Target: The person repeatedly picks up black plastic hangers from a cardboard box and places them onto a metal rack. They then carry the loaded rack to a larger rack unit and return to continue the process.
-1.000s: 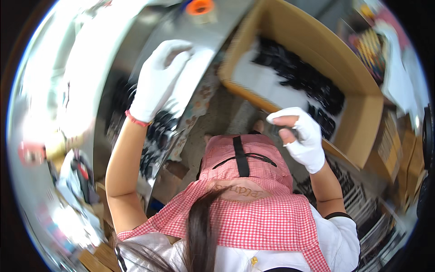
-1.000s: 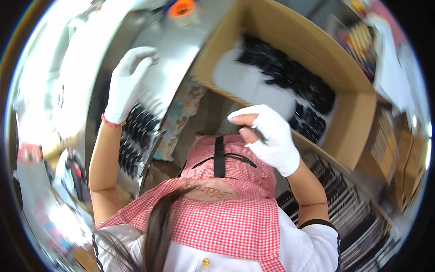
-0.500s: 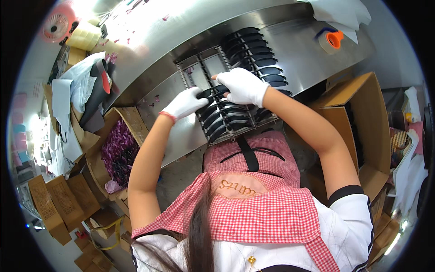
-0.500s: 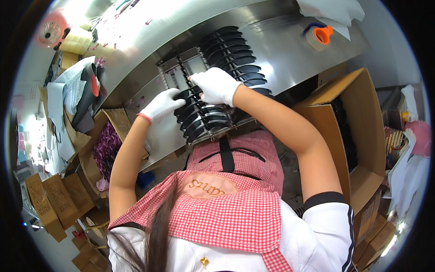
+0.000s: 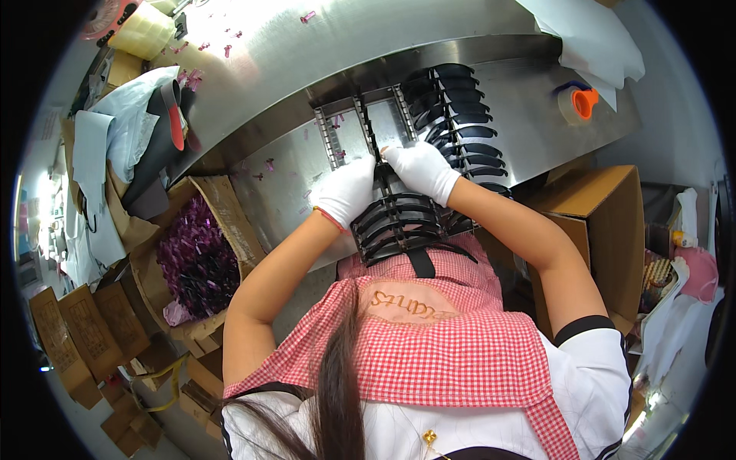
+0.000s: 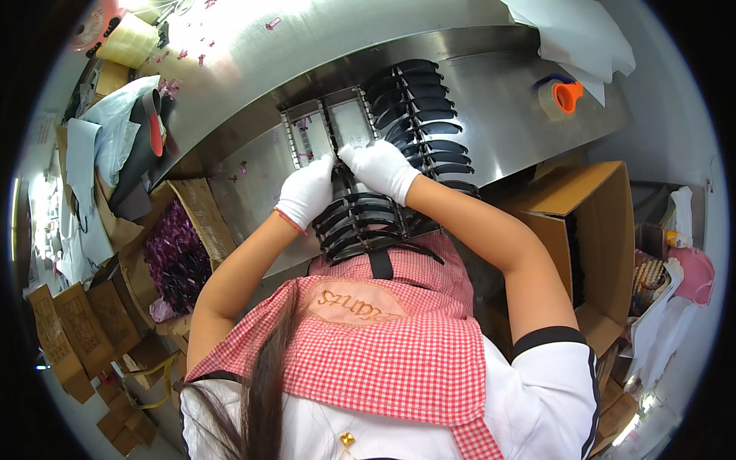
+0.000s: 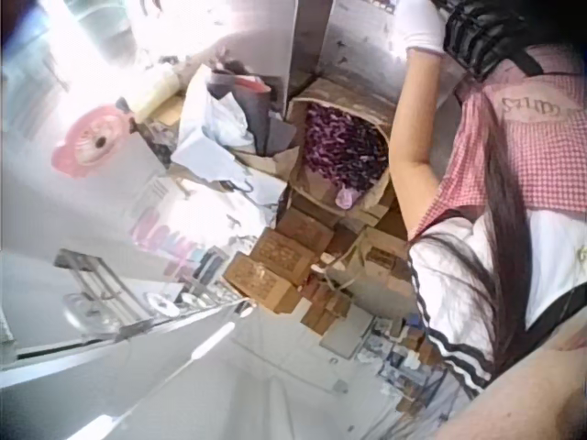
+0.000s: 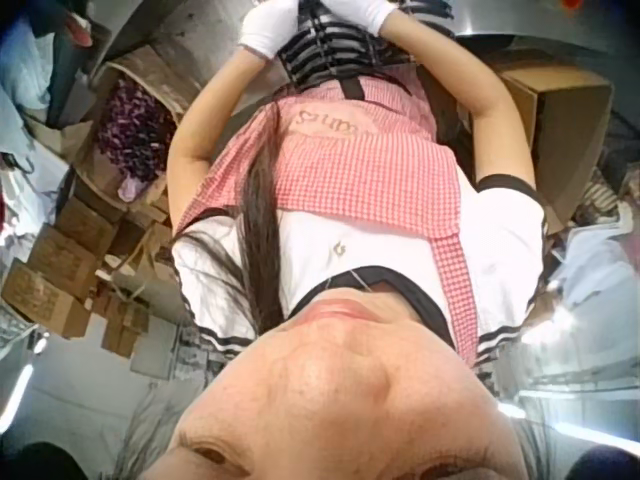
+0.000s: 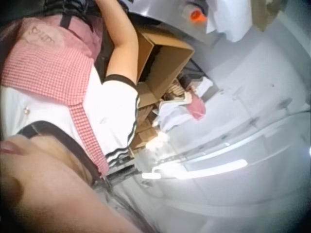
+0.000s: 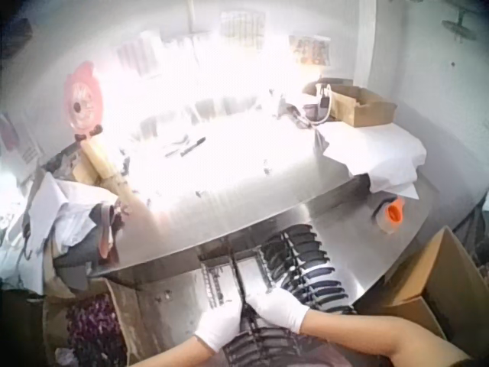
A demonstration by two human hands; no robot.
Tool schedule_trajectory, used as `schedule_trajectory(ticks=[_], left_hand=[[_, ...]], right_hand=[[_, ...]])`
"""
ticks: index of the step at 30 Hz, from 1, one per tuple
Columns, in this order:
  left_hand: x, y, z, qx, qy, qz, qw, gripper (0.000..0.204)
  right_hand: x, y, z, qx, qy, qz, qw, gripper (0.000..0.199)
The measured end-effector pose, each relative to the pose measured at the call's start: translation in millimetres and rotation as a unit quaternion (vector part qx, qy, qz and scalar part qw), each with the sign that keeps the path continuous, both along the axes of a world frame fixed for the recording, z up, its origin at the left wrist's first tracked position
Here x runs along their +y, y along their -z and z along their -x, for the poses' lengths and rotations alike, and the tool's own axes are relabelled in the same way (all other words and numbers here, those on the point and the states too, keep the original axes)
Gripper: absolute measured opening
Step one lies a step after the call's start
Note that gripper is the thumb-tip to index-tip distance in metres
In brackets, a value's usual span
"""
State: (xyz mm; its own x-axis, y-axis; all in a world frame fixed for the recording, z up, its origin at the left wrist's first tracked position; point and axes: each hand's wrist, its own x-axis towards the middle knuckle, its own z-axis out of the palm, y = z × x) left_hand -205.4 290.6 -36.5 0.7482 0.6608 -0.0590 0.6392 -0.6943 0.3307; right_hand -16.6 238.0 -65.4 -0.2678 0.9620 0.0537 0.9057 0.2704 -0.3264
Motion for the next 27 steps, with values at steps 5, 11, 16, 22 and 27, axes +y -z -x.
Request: schedule_trajectory(ticks=[5,11,16,22,27], left_hand=[[36,-31,-7,-0.019,-0.039,-0.306,0.951,0.01],[4,-45,13,0.03,-0.038,0.228,0.973,0.051],[-31,-19,16,0.042,-0.045,0.291,0.955,0.043],[-49,1,19,-0.016,-0.045,0.175,0.983,0.026],[-34,-11,13,-0.136,0.002,-0.133,0.982,0.024]], right_hand=[[47,-41,-7,0.06,0.03,-0.217,0.974,0.03],[9,-79,-18,0.124,-0.113,0.229,0.959,0.069],[-19,-65,-9,0.078,-0.109,0.276,0.952,0.052],[-50,-25,11,0.131,-0.013,0.072,0.989,0.041],[-28,-23,12,0.067,-0.022,-0.131,0.989,0.022]])
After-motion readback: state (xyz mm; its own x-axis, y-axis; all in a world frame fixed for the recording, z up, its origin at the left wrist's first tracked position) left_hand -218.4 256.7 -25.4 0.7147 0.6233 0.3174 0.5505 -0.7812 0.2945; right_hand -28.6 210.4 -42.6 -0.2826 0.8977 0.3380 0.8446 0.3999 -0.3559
